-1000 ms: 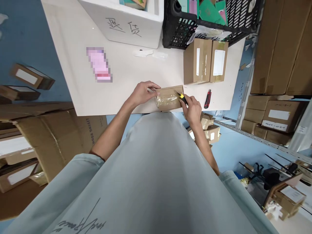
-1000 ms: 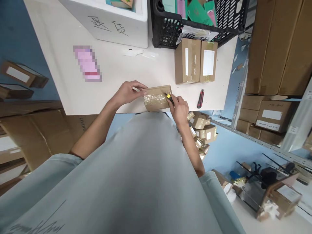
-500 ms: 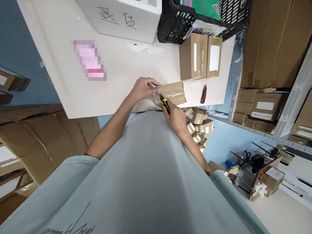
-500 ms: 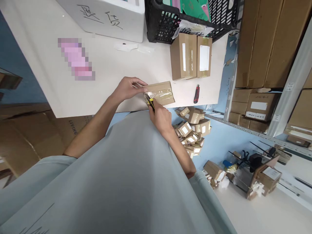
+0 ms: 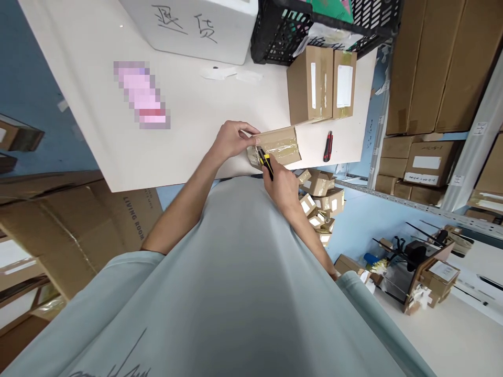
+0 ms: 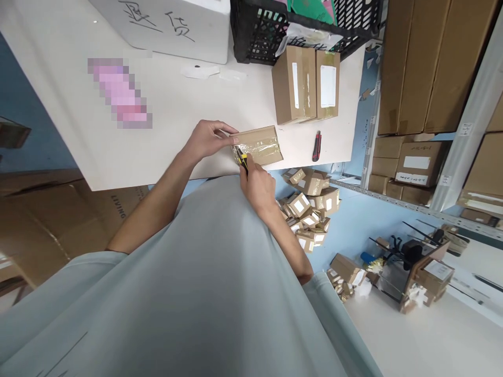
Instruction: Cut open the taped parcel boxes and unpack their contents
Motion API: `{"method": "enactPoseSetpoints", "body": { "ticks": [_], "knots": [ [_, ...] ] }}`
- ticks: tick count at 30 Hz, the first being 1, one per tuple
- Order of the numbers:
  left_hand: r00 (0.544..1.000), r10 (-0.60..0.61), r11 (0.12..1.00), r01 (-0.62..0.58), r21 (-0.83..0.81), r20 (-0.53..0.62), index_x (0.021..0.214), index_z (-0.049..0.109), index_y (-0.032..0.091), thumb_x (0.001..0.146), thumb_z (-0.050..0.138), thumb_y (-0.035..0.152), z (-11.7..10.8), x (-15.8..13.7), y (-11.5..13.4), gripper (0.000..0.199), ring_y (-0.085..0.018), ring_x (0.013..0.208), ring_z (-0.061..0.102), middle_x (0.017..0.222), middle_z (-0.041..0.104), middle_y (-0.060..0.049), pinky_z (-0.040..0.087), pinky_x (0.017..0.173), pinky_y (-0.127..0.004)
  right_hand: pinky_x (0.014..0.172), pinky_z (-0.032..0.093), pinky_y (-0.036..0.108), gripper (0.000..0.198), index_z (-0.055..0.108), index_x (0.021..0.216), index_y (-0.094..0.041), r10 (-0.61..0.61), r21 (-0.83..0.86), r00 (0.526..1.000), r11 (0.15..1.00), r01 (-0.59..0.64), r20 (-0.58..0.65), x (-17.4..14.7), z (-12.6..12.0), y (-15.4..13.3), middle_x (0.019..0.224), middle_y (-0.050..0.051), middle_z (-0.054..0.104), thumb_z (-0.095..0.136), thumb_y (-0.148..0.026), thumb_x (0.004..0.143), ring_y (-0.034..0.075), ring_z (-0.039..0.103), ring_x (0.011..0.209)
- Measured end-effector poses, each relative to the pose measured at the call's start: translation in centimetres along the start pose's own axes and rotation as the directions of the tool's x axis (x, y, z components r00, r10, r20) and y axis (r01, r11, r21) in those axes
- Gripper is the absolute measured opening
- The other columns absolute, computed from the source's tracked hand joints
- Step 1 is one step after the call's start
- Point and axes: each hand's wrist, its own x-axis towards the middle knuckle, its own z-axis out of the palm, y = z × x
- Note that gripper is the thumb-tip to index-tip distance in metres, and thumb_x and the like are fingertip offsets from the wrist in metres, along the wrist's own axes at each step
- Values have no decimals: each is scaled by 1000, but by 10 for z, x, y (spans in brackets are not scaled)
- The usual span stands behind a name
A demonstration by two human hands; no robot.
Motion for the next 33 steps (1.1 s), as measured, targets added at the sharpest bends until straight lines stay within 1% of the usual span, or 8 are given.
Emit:
{"method": "enactPoseSetpoints", "body": {
  "ticks": [6, 12, 15, 19, 24, 29, 31, 33],
  "knots": [
    [1000, 3, 1000, -3, 12, -6, 103, 88, 22, 82, 97, 45, 0, 0, 0, 32, -23, 92, 76, 109, 87, -7, 64, 92, -38, 98, 61, 39, 64, 30, 185, -18, -14, -46, 1000, 999, 15, 11, 0, -2, -6, 140, 20, 80, 29, -36, 123, 34, 80, 118],
    [1000, 17, 1000, -16, 22, -25, 103, 88, 23, 83, 95, 45, 3, -4, -3, 31, -24, 94, 77, 113, 87, -8, 65, 94, -40, 94, 64, 40, 66, 25, 186, -14, -5, -93, 999, 996, 8, 40, -1, -4, -20, 135, 25, 80, 34, -30, 122, 34, 82, 115],
    [999, 10, 999, -8, 37, -43, 102, 89, 24, 83, 94, 42, 8, -11, -4, 27, -25, 96, 79, 113, 88, -7, 65, 95, -40, 92, 66, 40, 68, 20, 187, -17, 3, -119, 998, 993, 5, 61, -5, -1, -21, 134, 24, 80, 34, -28, 121, 32, 83, 111],
    [997, -7, 998, 12, 58, -83, 105, 90, 24, 84, 89, 36, 14, -17, -5, 25, -24, 98, 79, 115, 87, -6, 65, 96, -40, 90, 66, 40, 67, 22, 186, -18, -12, -147, 996, 989, 25, 92, -17, 8, -11, 132, 24, 81, 33, -25, 120, 31, 84, 108],
    [993, -11, 997, 20, 78, -116, 107, 90, 23, 82, 87, 34, 15, -16, -7, 27, -25, 97, 77, 113, 87, -7, 65, 95, -41, 87, 65, 38, 62, 36, 182, -17, -30, -173, 990, 983, 54, 137, -31, 16, 7, 130, 23, 81, 35, -24, 120, 30, 84, 103],
    [992, -28, 998, 36, 58, -127, 105, 90, 22, 80, 91, 39, 19, -23, -8, 31, -24, 94, 77, 113, 87, -9, 66, 93, -41, 85, 63, 37, 62, 40, 181, -20, -76, -179, 980, 978, 110, 185, -41, 8, 20, 129, 22, 80, 38, -21, 119, 29, 85, 103],
    [989, -38, 997, 47, 58, -146, 107, 89, 22, 83, 91, 43, 20, -25, -9, 32, -24, 97, 77, 116, 87, -9, 67, 95, -41, 85, 62, 36, 61, 41, 181, -22, -103, -159, 973, 978, 138, 209, -44, 2, 26, 128, 21, 81, 39, -25, 120, 29, 84, 102],
    [987, -40, 996, 53, 77, -158, 110, 88, 23, 87, 88, 45, 18, -26, -8, 32, -24, 100, 77, 119, 87, -10, 67, 97, -41, 85, 61, 36, 60, 43, 180, -25, -119, -101, 976, 985, 139, 184, -44, -4, 38, 130, 18, 82, 40, -32, 121, 30, 83, 104]
  ]
}}
